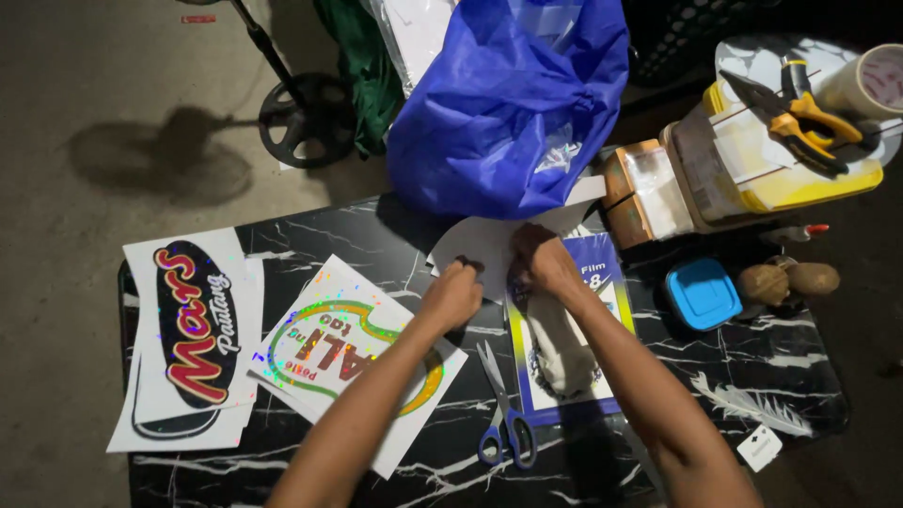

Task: The person aligns a holographic sticker on a white sheet, places a clear laminating film over it, and smooths it with a white squeegee tool. They then flip the sheet and repeat the smoothing process on the other side.

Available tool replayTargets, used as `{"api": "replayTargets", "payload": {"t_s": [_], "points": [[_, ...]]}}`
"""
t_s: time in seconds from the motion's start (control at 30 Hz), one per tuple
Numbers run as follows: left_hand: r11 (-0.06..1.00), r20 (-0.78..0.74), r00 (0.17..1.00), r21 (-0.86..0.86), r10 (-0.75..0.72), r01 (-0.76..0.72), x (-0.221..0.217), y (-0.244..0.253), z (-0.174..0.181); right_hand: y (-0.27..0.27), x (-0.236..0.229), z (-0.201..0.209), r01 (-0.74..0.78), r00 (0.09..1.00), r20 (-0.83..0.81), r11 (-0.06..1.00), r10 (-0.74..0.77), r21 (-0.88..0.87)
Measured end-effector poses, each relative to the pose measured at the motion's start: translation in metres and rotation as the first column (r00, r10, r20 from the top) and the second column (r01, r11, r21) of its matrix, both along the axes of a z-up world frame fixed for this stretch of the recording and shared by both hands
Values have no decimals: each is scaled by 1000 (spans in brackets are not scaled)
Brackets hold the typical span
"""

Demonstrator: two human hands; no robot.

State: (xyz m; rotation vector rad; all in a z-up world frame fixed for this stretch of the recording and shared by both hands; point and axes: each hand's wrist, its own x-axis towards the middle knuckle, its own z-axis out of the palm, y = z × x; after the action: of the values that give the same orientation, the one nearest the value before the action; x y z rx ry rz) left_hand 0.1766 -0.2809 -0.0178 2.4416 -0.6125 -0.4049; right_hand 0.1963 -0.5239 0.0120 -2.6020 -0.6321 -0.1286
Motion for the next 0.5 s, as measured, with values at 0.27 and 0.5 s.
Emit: {"api": "replayTargets", "payload": {"t_s": [0.27, 0.5], "points": [[985, 98, 980, -39, 174, -171, 20, -72, -5, -5, -52, -12, 177, 937, 231, 926, -262, 333], [984, 37, 989, 99, 147, -150, 28, -91, -27, 4, -59, -52, 211, 915, 201, 839, -350, 501]]}}
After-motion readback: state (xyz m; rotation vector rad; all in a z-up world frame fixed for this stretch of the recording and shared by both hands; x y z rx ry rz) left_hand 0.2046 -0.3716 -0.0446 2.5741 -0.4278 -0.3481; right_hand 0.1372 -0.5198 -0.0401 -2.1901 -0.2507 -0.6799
